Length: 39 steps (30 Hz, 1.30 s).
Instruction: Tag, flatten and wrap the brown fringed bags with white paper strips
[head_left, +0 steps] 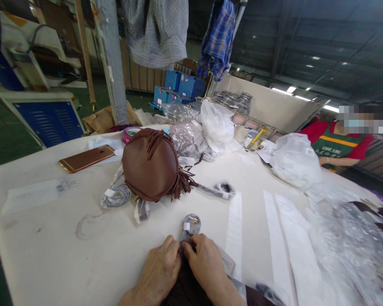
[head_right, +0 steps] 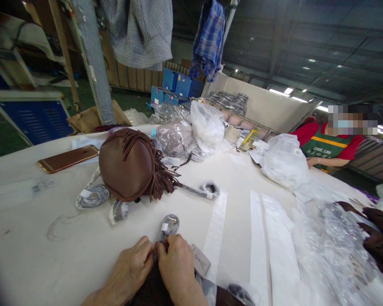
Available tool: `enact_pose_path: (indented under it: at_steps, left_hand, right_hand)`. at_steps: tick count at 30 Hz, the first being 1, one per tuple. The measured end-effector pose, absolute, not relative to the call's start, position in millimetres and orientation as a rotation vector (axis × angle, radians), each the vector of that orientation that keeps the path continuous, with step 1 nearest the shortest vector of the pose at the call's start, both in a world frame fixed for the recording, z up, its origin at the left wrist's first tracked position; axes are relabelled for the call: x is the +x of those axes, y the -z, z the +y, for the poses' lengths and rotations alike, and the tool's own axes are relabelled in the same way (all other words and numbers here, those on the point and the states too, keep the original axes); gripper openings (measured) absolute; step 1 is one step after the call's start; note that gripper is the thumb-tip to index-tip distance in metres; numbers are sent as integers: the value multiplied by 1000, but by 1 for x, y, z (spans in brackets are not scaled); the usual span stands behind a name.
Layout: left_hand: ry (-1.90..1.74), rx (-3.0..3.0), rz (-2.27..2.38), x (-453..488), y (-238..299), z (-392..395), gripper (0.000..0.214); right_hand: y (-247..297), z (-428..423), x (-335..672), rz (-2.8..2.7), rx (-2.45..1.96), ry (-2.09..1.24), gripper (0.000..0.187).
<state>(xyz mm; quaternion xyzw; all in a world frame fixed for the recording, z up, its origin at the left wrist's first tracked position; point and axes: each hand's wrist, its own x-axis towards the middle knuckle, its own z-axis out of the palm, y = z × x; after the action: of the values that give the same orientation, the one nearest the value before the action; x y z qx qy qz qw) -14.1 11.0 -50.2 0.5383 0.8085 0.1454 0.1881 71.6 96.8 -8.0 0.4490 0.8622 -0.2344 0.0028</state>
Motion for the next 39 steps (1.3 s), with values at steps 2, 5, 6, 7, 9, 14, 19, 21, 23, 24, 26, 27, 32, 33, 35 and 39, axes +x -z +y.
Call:
enact_pose_path:
  at_steps: [2,5,6,7,9,14,19,21,23,24,26,27,32,33,35,39]
  left_hand:
    - [-399,1490,2275,-14,46,10,26]
    - [-442,1429,2246,-15,39,10,22]
    - [-457,1421,2230,-15,38,10,22]
    - [-466,1424,2217,-16,37,10,22]
    - [-461,1469,2213,-17,39,12,22]
    - [-473,1638,2224,-21,48,15,26]
    - [-543,1726,2282,-20,54,13,27]
    - [-586,1747,2316,-19,57,9,27]
    - [-632,1761,2346,-18,60,5,28]
    - [-654,1764,2360,-18,61,3,29]
    - [-695,1760,2385,-18,63,0,31]
    - [-715,1757,2392,-17,63,-1,32]
    - [-784,1709,2372,-15,62,-4,34]
    - [-788,1689,2365,-15,62,-4,34]
    - [-786,1628,2356,-15,61,-4,33]
    - [-751,1451,2345,-19,53,0,25]
  right_hand:
    - [5,97,71,2714,1399,701,19]
    - [5,98,71,2674,1436,816,20]
    - [5,99,71,2660,1450,858,20]
    - [6,99,72,2656,1462,883,20]
    - [8,100,72,2665,1472,893,19]
    - [12,100,74,2659,1490,920,19]
    - [10,93,75,2734,1474,776,17]
    - [9,88,75,2772,1445,688,16]
    - [7,83,74,2782,1419,634,18]
    - [6,81,74,2781,1416,615,18]
    - [5,78,72,2775,1423,591,19]
    - [5,77,71,2778,1430,589,20]
    - [9,72,72,2821,1479,635,20]
    - [10,71,73,2821,1489,651,20]
    - [11,72,74,2799,1502,706,19]
    - [12,80,75,2682,1526,909,17]
